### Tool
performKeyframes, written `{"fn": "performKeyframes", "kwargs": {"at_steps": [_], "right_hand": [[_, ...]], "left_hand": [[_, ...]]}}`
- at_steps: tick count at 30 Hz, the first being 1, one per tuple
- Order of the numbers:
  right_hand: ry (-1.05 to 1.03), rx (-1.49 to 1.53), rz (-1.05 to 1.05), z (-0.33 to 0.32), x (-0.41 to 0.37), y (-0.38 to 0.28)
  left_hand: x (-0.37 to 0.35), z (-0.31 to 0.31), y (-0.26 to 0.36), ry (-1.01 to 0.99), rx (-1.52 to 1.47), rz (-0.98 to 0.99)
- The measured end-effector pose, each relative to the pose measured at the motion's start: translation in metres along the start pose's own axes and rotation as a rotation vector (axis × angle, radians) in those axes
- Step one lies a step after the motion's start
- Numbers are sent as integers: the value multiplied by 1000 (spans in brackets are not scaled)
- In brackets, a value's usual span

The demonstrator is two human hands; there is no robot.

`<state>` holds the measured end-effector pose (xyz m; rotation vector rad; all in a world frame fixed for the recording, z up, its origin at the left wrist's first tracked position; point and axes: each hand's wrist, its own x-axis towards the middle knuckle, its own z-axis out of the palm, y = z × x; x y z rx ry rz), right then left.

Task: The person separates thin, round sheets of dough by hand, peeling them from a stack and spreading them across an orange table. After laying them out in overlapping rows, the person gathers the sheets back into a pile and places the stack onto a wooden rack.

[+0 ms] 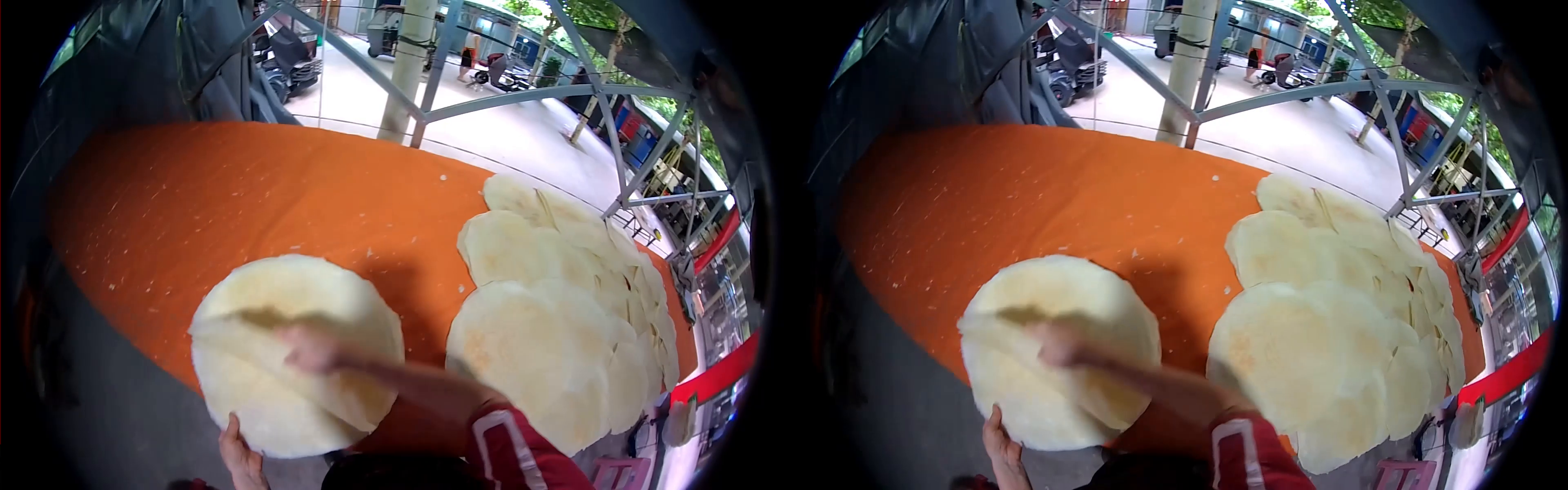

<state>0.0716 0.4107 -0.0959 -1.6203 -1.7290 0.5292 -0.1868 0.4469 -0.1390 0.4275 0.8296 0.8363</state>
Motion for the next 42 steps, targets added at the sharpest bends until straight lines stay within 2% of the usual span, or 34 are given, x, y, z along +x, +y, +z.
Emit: {"fn": "performKeyframes", "kwargs": {"at_steps": [2,3,4,5,6,7,8,9,10,12,15,16,17,18,20,22,24,25,27,30,31,33,34,35,37,38,39,40,42], "right_hand": [[31,485,112,-111,-6,6],[-18,486,392,-167,-12,4],[201,656,213,-203,-30,10],[273,562,150,-241,-34,28],[376,375,427,-281,-44,46],[511,262,457,-318,-58,81],[600,350,540,-351,-69,77],[655,189,508,-388,-84,98],[757,206,489,-410,-99,114],[961,-110,630,-441,-129,162],[986,-804,1272,-417,-132,158],[1044,-929,957,-395,-134,202],[971,-846,767,-358,-125,201],[835,-629,610,-310,-109,175],[418,-147,363,-187,-80,107],[92,-39,112,-79,-64,35],[-26,-81,-37,-5,-45,-17],[-41,-91,-63,10,-38,-33],[-49,-89,-87,12,-28,-46],[85,2,-98,-71,-29,-28],[188,68,-175,-103,-34,-6],[455,190,179,-167,-80,32],[691,459,328,-210,-90,16],[793,624,360,-240,-100,10],[844,749,336,-262,-132,9],[878,740,367,-269,-149,16],[940,627,480,-280,-180,60],[876,349,743,-281,-197,74],[802,-73,1034,-249,-220,91]], "left_hand": [[4,-11,-1,-41,-20,-52],[0,-4,-1,-31,10,-46],[-5,4,1,-20,40,-38],[-9,11,3,-8,71,-29],[-12,16,5,24,162,-46],[-13,19,9,58,252,-61],[-15,23,10,94,338,-76],[-19,32,11,119,361,-100],[-19,32,11,118,323,-108],[-19,26,13,113,249,-125],[-38,38,23,-71,-209,-121],[-39,31,24,-232,-296,-161],[-39,18,24,-394,-384,-203],[-40,10,26,-556,-471,-246],[-46,39,29,-510,-357,-250],[-47,66,31,-500,-293,-265],[-45,77,28,-518,-282,-297],[-46,77,26,-503,-246,-275],[-46,76,23,-474,-176,-234],[-41,56,18,-343,-10,-27],[-35,41,15,-308,153,134],[-21,-3,1,6,496,516],[-15,-19,-2,175,673,705],[-8,-34,-2,258,718,693],[-3,-54,0,423,803,665],[-12,-34,5,526,785,385],[-14,-27,6,474,660,120],[-15,-24,6,417,523,-137],[-21,-20,-8,104,121,-325]]}}
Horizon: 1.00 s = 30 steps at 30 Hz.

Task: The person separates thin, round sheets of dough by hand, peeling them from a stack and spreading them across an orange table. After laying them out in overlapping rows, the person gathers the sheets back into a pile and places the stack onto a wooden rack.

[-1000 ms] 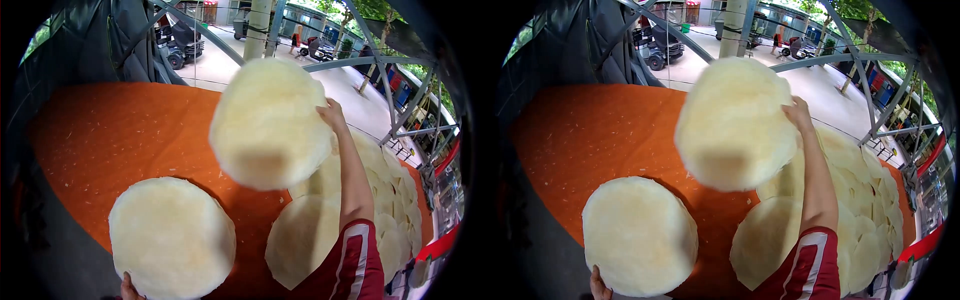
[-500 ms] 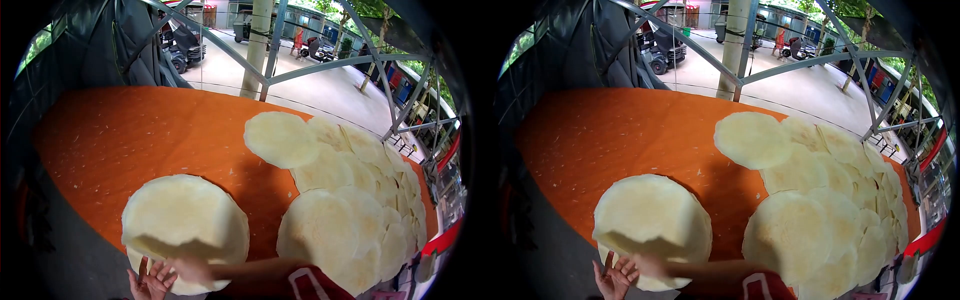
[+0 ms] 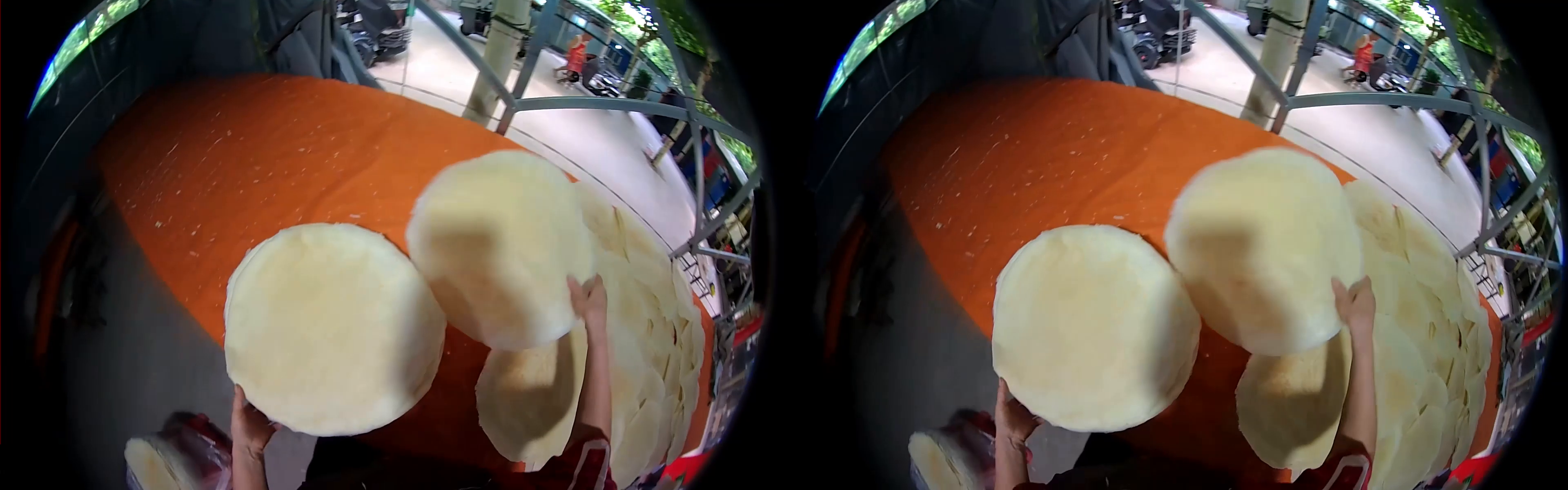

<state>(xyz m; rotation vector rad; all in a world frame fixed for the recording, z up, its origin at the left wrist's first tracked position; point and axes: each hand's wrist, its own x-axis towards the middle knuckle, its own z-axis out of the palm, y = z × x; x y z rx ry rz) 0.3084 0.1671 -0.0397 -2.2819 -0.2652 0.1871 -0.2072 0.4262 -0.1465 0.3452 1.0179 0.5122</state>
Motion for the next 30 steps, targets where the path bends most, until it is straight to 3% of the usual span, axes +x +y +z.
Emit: {"fn": "performKeyframes", "kwargs": {"at_steps": [1,3,6,7,10,13,16,18,20,22,23,24,27,29,30], "right_hand": [[54,5,-80,19,-17,15],[144,126,-308,66,-61,38],[-128,111,-901,174,-123,99],[-370,266,-402,191,-160,61],[-267,666,-70,210,-220,-38],[-305,821,-111,239,-248,-68],[-272,786,-198,272,-271,-138],[-338,803,-161,298,-273,-172],[-417,749,-127,328,-257,-177],[-202,504,-265,347,-237,-160],[-87,382,-331,351,-238,-167],[-164,380,-359,349,-244,-176],[-465,449,-418,353,-284,-220],[-507,293,-1035,392,-318,-214],[-597,209,-1024,400,-338,-232]], "left_hand": [[-2,7,-9,-7,-179,-11],[6,-9,-21,-35,-205,58],[14,-16,-21,-61,-129,114],[18,-30,-20,-115,-109,87],[14,-32,0,-86,-129,83],[21,-44,58,-206,-127,86],[55,-92,109,-330,-172,82],[55,-89,147,-180,-15,117],[75,-121,177,71,364,-56],[82,-126,200,530,686,655],[82,-125,217,470,728,728],[82,-121,231,406,770,795],[91,-114,240,20,825,419],[84,-109,237,88,512,454],[81,-107,237,122,357,471]]}}
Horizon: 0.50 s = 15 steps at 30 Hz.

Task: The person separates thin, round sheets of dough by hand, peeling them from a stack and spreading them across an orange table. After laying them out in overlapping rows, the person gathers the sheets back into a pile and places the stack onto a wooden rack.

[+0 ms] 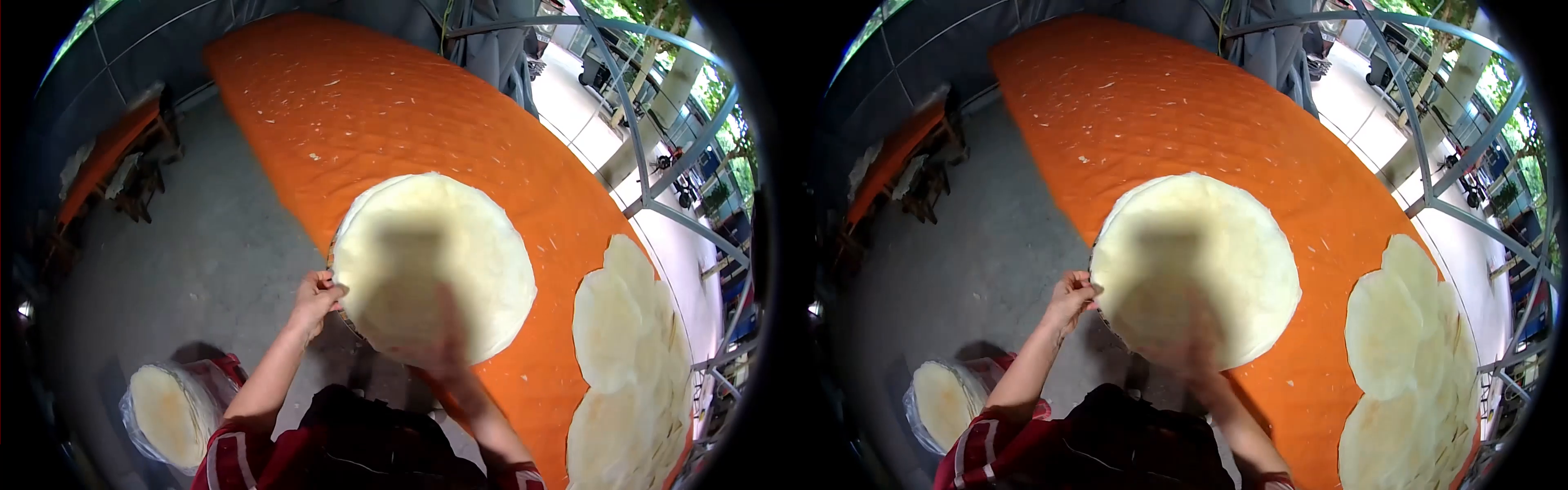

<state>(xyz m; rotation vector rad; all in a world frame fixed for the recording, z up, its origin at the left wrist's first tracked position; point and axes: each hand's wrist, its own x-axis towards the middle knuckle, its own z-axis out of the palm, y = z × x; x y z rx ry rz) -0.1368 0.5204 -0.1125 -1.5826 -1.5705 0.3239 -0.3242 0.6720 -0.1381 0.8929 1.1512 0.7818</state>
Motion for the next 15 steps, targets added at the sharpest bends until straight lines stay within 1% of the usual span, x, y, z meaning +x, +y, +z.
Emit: {"fn": "performKeyframes", "kwargs": {"at_steps": [1,4,7,8,9,10,12,13,15], "right_hand": [[-109,-22,34,13,14,-19],[-318,-346,21,50,49,-36],[-398,-374,67,44,56,-37],[-387,-318,116,37,60,-38],[-377,-262,168,29,64,-39],[-365,-205,222,24,66,-40],[-297,-41,258,22,63,-35],[-261,42,274,23,60,-33],[-145,-136,200,41,50,-22]], "left_hand": [[-3,1,-3,26,-12,55],[-10,2,1,24,-110,24],[-7,-3,2,-168,-230,-1],[-6,-1,4,-235,-272,-9],[-11,2,6,-179,-312,-51],[-14,5,10,-224,-365,-63],[-14,9,16,-316,-471,-81],[-13,11,14,-338,-394,0],[-9,15,9,-383,-237,165]]}}
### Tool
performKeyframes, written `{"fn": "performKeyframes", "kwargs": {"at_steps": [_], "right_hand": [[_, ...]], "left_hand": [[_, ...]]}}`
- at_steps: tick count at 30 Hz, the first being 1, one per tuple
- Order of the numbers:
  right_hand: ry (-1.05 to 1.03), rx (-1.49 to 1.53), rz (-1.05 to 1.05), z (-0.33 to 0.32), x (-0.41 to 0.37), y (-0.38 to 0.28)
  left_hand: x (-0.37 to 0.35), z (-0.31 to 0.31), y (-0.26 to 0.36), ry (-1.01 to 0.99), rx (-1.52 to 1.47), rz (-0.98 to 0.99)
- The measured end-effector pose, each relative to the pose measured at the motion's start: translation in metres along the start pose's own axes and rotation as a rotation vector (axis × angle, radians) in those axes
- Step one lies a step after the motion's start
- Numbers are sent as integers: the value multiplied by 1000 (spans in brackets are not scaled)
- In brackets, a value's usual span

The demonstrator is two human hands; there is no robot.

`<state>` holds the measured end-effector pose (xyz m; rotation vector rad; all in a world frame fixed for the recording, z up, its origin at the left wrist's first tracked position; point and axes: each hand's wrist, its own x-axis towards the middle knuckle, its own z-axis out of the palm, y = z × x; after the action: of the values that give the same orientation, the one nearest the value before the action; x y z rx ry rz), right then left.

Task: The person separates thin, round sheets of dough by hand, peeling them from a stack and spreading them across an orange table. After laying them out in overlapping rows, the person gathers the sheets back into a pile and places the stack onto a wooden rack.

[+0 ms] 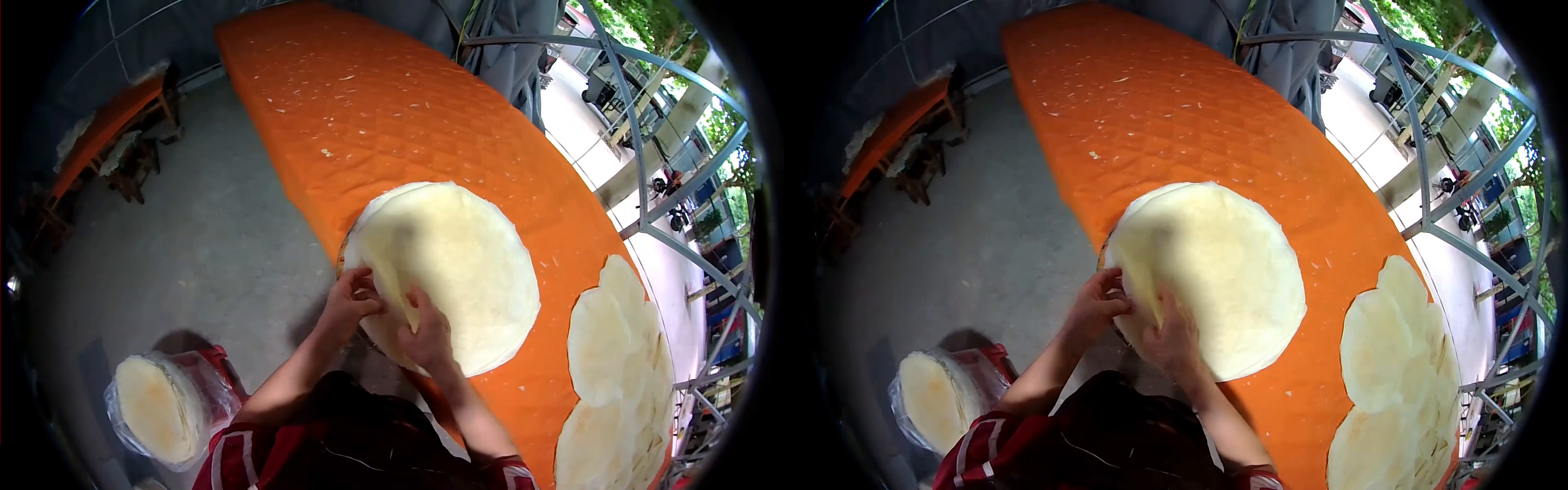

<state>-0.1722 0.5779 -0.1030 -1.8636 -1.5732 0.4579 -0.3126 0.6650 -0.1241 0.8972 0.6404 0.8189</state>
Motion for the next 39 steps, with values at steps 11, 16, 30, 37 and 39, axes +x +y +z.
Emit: {"fn": "performKeyframes", "kwargs": {"at_steps": [11,16,30,37,39], "right_hand": [[212,527,215,3,18,43],[202,-13,-17,9,16,11],[172,-224,-96,26,47,66],[919,1150,202,-223,-46,26],[1013,1223,91,-252,-115,46]], "left_hand": [[18,6,14,97,471,-154],[25,10,11,10,561,-31],[46,-7,-13,16,261,59],[57,-40,-28,-31,127,-41],[57,-37,-25,-66,94,-48]]}}
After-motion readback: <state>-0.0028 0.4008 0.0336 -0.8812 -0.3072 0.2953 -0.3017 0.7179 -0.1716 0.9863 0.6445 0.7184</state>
